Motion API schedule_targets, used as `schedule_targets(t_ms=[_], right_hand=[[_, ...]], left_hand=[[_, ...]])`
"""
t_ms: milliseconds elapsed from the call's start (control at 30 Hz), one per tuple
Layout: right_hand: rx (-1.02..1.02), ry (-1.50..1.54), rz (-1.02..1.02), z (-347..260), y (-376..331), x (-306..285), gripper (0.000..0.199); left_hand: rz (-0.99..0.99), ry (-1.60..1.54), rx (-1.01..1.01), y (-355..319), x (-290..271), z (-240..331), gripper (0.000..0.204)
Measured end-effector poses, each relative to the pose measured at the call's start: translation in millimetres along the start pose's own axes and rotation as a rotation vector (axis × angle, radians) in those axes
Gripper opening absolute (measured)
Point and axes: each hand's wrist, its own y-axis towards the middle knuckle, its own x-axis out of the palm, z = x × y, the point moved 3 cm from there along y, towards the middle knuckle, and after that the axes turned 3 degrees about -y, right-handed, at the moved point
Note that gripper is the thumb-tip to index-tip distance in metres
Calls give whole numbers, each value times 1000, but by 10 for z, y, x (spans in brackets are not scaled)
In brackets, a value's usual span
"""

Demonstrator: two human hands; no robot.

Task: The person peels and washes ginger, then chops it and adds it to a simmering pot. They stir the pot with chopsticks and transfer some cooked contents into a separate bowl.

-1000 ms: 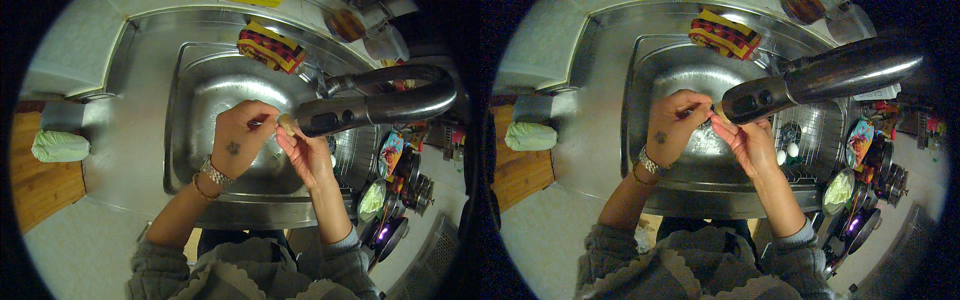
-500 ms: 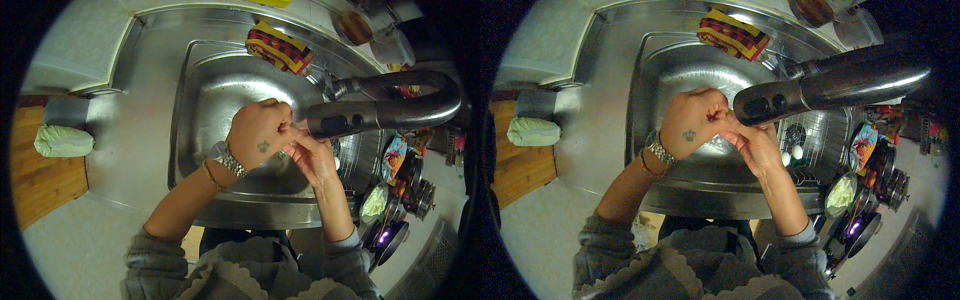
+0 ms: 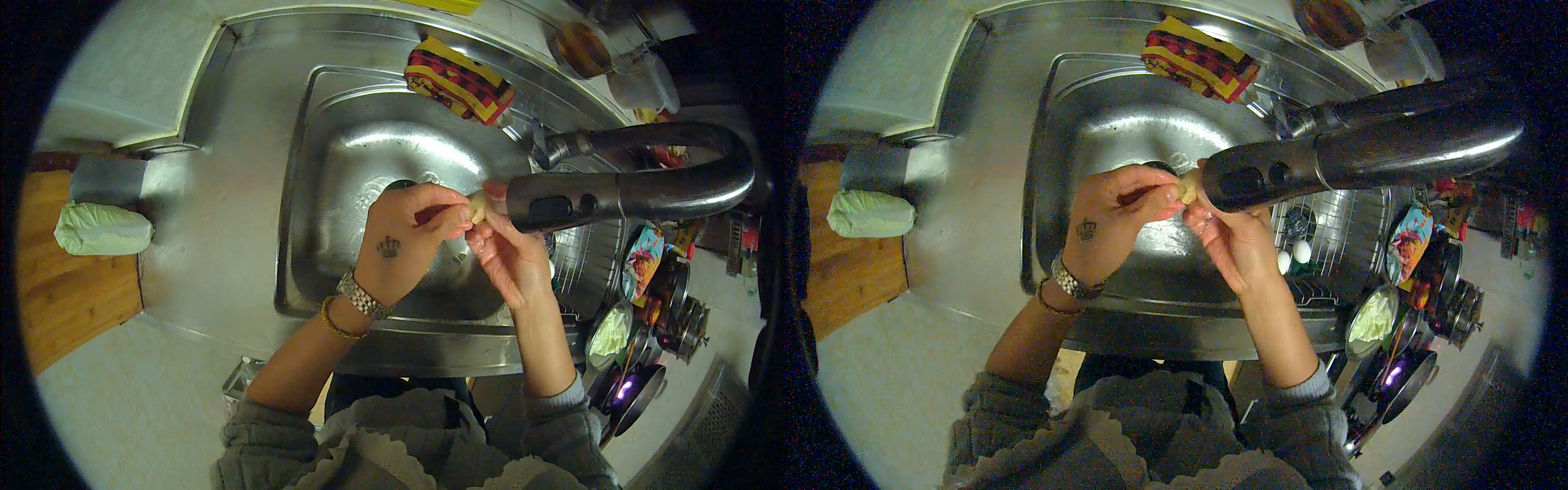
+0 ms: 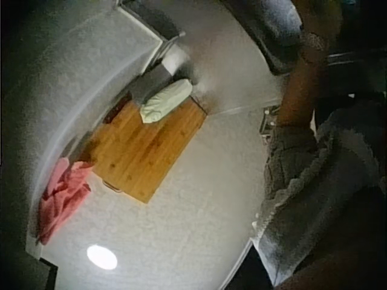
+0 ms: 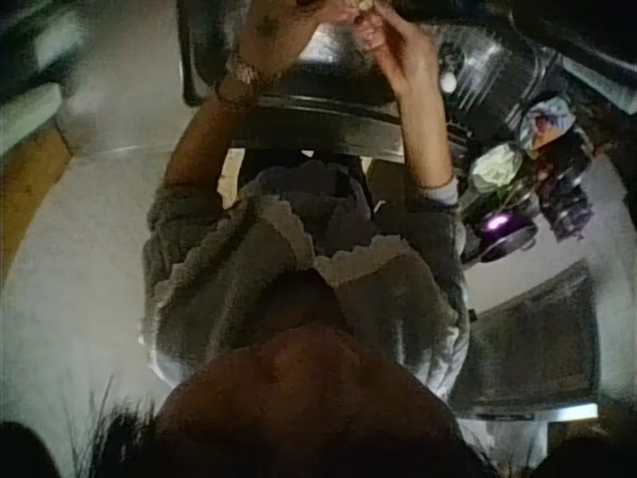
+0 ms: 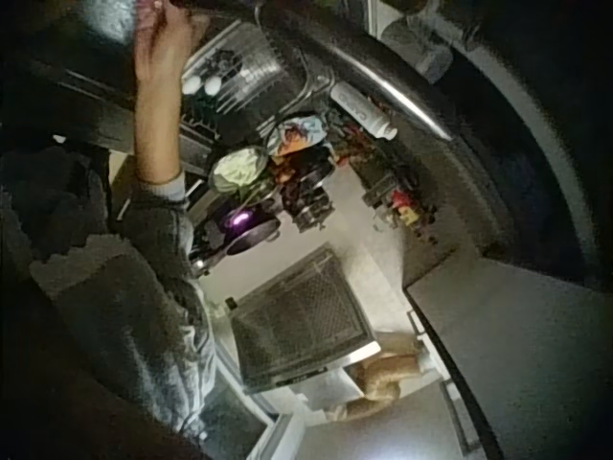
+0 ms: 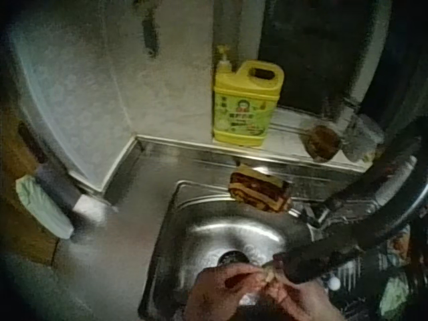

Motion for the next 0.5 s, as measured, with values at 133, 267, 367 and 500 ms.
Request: schedule_targets(t_ms=[133,267,367,500], right_hand=[[-98,-302,70,-56,-61,45,33],[-263,-424,42,-115,-80,95,26],[-357,-601,-45,-158,-87,116,22],[-359,-729,35,-160,-124,71,18]], left_hand=[[-61,99,-53,37,-19,42,20],[-160,0,-112,98,-30,52,20],[-209,-109,-158,146,-24,37,17],[-234,-67,-40,175,6,31,9]])
